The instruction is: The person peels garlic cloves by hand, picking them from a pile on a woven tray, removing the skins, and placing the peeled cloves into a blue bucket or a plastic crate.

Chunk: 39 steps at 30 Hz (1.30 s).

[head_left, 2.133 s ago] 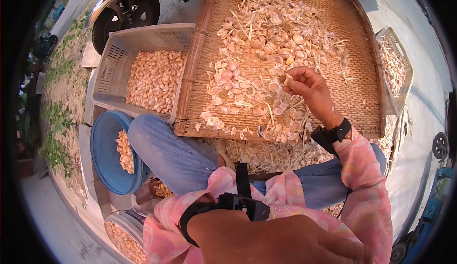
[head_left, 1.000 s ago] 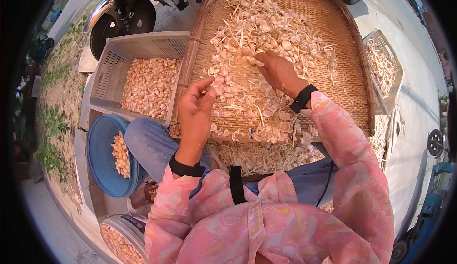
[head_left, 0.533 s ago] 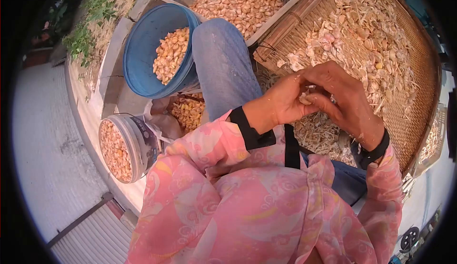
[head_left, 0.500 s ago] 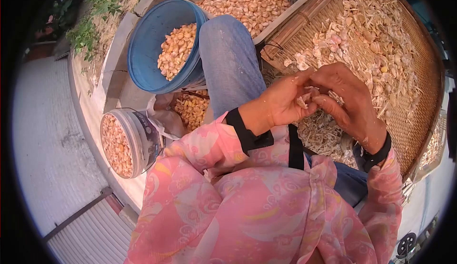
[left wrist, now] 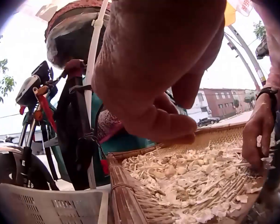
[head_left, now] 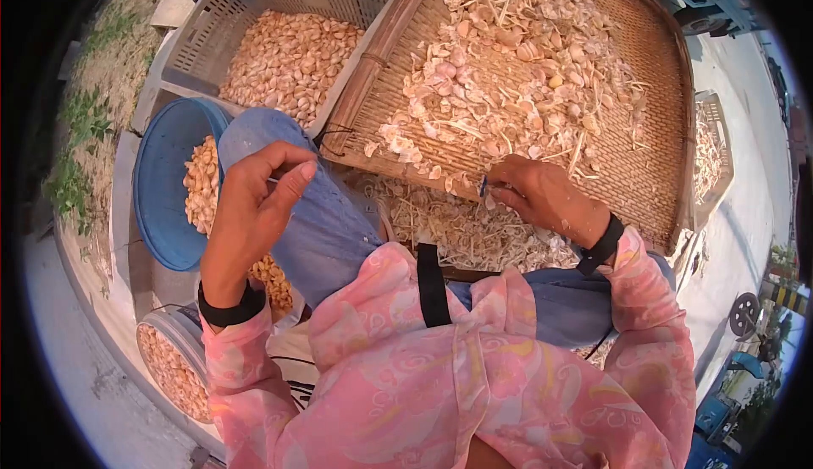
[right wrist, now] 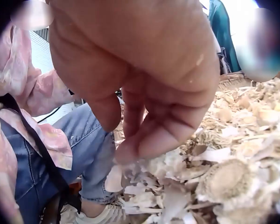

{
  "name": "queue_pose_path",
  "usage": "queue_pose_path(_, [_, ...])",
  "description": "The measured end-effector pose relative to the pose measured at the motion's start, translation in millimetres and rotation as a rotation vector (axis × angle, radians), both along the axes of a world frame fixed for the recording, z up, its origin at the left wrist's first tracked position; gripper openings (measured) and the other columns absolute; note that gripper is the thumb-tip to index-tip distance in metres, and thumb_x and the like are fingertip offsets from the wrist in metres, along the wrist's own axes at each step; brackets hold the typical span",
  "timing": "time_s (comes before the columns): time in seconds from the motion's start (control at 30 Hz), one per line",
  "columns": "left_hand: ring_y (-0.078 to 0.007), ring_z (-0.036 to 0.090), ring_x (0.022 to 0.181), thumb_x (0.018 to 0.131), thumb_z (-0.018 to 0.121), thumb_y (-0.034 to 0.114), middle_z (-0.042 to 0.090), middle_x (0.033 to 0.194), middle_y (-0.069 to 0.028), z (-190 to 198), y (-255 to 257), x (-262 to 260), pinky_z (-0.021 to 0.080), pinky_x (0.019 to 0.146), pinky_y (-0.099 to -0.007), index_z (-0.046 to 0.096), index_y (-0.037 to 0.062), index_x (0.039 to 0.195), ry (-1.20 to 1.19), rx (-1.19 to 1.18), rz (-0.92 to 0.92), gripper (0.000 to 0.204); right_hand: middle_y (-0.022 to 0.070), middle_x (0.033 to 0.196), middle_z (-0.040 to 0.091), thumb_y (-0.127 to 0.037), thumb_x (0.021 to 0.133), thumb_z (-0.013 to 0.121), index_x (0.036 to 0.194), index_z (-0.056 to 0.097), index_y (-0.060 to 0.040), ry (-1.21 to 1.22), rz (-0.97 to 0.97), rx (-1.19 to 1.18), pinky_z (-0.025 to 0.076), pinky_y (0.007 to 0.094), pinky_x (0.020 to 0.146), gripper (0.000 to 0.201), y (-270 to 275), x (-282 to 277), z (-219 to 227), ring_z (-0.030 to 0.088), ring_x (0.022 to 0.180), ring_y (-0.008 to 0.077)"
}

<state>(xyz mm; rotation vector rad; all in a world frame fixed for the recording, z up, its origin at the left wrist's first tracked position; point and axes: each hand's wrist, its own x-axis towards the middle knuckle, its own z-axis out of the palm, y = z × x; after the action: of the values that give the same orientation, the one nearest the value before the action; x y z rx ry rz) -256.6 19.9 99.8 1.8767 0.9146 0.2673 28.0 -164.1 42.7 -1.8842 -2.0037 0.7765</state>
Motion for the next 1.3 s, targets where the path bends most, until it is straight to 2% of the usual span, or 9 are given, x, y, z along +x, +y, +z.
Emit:
queue_pose_path(0.1, [-0.0088, 0.051, 0.071, 0.085, 0.059, 0.014, 0.057, 0.076, -0.0017, -10.6, -4.3, 101.2, 0.042, 0.063, -0.0231, 0.060, -0.0014, 0.094, -0.127, 0.098, -0.167, 0.018, 0.0141, 0.084, 0.058, -0.017, 0.081, 0.057, 0.092, 0.058, -0.0053, 0.127, 0.032, -0.085, 0.046, 0.0424, 0.069, 0.016, -11.9, -2.1, -10.8, 0.058, 0.080, 0.0338])
queue_pose_path(0.3, [-0.0414, 0.055, 0.077, 0.070, 0.055, 0.002, 0.056, 0.080, -0.0225, -95.8, -24.9, 249.7, 0.045, 0.069, -0.0441, 0.057, -0.0016, 0.082, -0.055, 0.706, -0.560, 0.013, 0.0110, 0.084, 0.057, -0.018, 0.082, 0.055, 0.093, 0.057, -0.0079, 0.071, 0.002, -0.097, 0.047, 0.0424, 0.065, 0.015, -22.3, -2.8, -17.0, 0.059, 0.078, 0.0334])
queue_pose_path(0.43, [-0.0357, 0.059, 0.072, 0.071, 0.057, 0.002, 0.058, 0.078, -0.0199, -108.7, -26.0, 255.7, 0.048, 0.065, -0.0407, 0.058, -0.0031, 0.083, 0.058, 0.746, -0.658, 0.013, 0.0120, 0.083, 0.058, -0.015, 0.082, 0.055, 0.092, 0.056, -0.0059, 0.070, -0.118, 0.041, 0.047, 0.0412, 0.063, 0.013, -23.9, 11.3, -8.3, 0.058, 0.074, 0.0336])
queue_pose_path(0.57, [-0.0116, 0.062, 0.066, 0.082, 0.061, 0.004, 0.063, 0.081, -0.0066, -86.4, -24.8, 229.8, 0.051, 0.058, -0.0212, 0.059, -0.0027, 0.096, -0.134, -0.504, -0.253, 0.015, 0.0150, 0.072, 0.059, -0.022, 0.086, 0.054, 0.087, 0.053, -0.0028, 0.301, -0.531, 0.238, 0.045, 0.0422, 0.060, 0.019, -13.9, 28.7, -8.4, 0.059, 0.071, 0.0349])
queue_pose_path(0.67, [-0.0116, 0.062, 0.067, 0.084, 0.059, 0.003, 0.063, 0.081, -0.0066, -68.5, -40.3, 208.7, 0.052, 0.060, -0.0193, 0.058, -0.0027, 0.098, -0.324, -0.891, -0.011, 0.016, 0.0162, 0.072, 0.059, -0.028, 0.088, 0.054, 0.089, 0.052, -0.0022, 0.303, -0.675, 0.191, 0.044, 0.0417, 0.060, 0.026, -6.8, 29.8, 13.6, 0.058, 0.070, 0.0351])
queue_pose_path(0.93, [-0.0098, 0.056, 0.070, 0.085, 0.059, 0.004, 0.060, 0.085, -0.0055, -74.7, -82.7, 190.4, 0.047, 0.060, -0.0173, 0.057, -0.0022, 0.099, -0.690, -1.086, 0.084, 0.016, 0.0171, 0.067, 0.055, -0.025, 0.092, 0.045, 0.089, 0.045, -0.0037, -0.165, -0.483, 0.336, 0.042, 0.0411, 0.053, 0.022, -7.0, 16.9, 5.0, 0.056, 0.061, 0.0375])
queue_pose_path(1.03, [-0.0105, 0.054, 0.069, 0.086, 0.057, 0.005, 0.059, 0.084, -0.0070, -69.0, -93.8, 190.6, 0.047, 0.058, -0.0175, 0.056, -0.0025, 0.101, -0.702, -1.181, 0.142, 0.016, 0.0204, 0.070, 0.054, -0.024, 0.090, 0.045, 0.083, 0.045, -0.0010, 0.304, -0.623, 0.330, 0.042, 0.0467, 0.057, 0.024, -7.1, 23.0, -0.9, 0.056, 0.065, 0.0406])
queue_pose_path(1.13, [-0.0121, 0.053, 0.069, 0.089, 0.054, 0.006, 0.056, 0.085, -0.0102, -69.1, -88.8, 188.2, 0.047, 0.057, -0.0179, 0.055, -0.0036, 0.103, -0.702, -1.438, 0.075, 0.017, 0.0173, 0.064, 0.052, -0.019, 0.092, 0.042, 0.075, 0.045, -0.0002, 0.594, -0.663, 0.343, 0.040, 0.0382, 0.052, 0.025, -6.0, 33.7, -18.1, 0.053, 0.057, 0.0339])
queue_pose_path(1.3, [-0.0132, 0.055, 0.071, 0.089, 0.054, 0.007, 0.057, 0.088, -0.0115, -62.2, -62.3, 170.7, 0.050, 0.059, -0.0181, 0.054, -0.0034, 0.105, -0.784, -1.653, 0.111, 0.019, 0.0153, 0.061, 0.054, -0.026, 0.086, 0.056, 0.076, 0.054, -0.0020, -0.035, -0.335, -0.031, 0.041, 0.0383, 0.053, 0.026, -23.8, 31.8, -12.3, 0.055, 0.058, 0.0303])
